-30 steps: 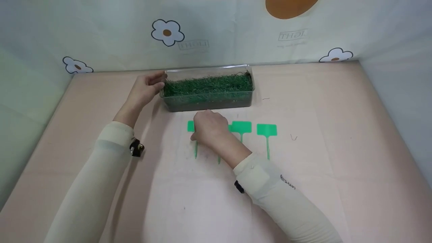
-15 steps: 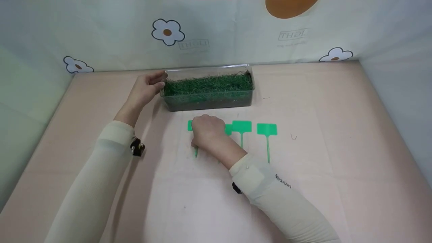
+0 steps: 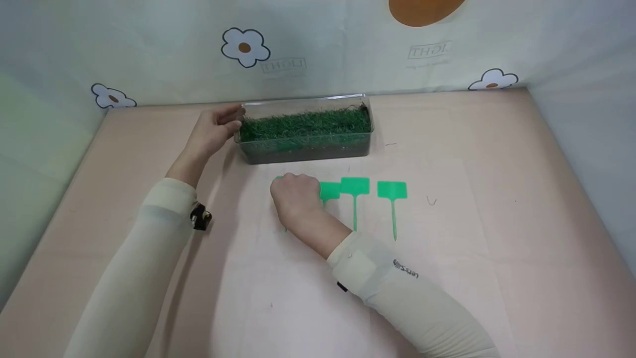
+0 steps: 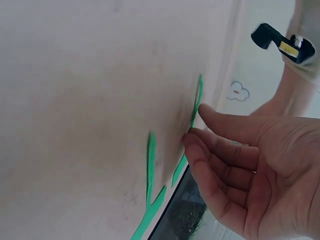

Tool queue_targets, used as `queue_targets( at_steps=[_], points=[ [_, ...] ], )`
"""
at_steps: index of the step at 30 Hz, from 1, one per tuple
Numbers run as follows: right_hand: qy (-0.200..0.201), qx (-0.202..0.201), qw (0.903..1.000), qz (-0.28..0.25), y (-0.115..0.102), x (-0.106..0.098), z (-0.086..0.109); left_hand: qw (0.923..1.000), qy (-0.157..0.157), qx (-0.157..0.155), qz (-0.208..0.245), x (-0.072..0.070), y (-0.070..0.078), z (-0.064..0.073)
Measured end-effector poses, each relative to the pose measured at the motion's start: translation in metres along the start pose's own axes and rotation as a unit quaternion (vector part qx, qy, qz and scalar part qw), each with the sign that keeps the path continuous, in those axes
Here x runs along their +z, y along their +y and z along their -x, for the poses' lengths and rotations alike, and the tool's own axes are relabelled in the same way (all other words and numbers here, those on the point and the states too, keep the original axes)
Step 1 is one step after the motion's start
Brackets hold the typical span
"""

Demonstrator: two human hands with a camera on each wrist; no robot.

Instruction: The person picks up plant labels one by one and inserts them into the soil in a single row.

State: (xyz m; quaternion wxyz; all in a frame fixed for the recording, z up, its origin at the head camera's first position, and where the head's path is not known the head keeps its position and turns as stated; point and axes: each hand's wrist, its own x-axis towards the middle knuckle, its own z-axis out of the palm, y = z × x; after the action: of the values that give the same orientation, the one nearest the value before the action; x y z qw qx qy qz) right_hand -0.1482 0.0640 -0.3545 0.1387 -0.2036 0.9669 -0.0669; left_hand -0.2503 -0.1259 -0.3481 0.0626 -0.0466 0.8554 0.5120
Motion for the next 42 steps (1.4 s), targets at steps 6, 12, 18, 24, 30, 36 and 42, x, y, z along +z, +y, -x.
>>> queue_targets(
  at_steps=[6,12,18,24,30,36,42],
  points=[
    [0.009,0.01,0.9997,0.019,-0.003,0.002,-0.001,1.0,0.001,-0.004,0.003,0.0,0.001,0.0],
    [0.019,0.014,0.9997,0.009,-0.001,0.005,-0.002,1.0,0.003,0.007,0.005,0.001,0.0,0.001],
    [0.009,0.03,0.9995,-0.012,0.0,0.006,-0.004,0.9999,0.001,0.008,0.007,-0.001,0.0,0.0],
    [-0.011,0.031,0.999,-0.031,0.003,0.006,-0.004,0.9999,0.002,0.01,0.006,0.0,0.001,0.001],
    [-0.041,0.022,0.9981,-0.041,0.006,0.004,-0.006,0.9999,0.006,0.009,0.009,0.0,0.001,0.001],
    [-0.047,0.007,0.9982,-0.037,0.01,0.003,-0.007,0.9999,0.006,0.007,0.014,0.001,0.001,-0.001],
    [-0.03,-0.02,0.9979,-0.053,0.013,0.006,-0.006,0.9998,0.005,0.002,0.017,0.001,0.002,0.0]
  ],
)
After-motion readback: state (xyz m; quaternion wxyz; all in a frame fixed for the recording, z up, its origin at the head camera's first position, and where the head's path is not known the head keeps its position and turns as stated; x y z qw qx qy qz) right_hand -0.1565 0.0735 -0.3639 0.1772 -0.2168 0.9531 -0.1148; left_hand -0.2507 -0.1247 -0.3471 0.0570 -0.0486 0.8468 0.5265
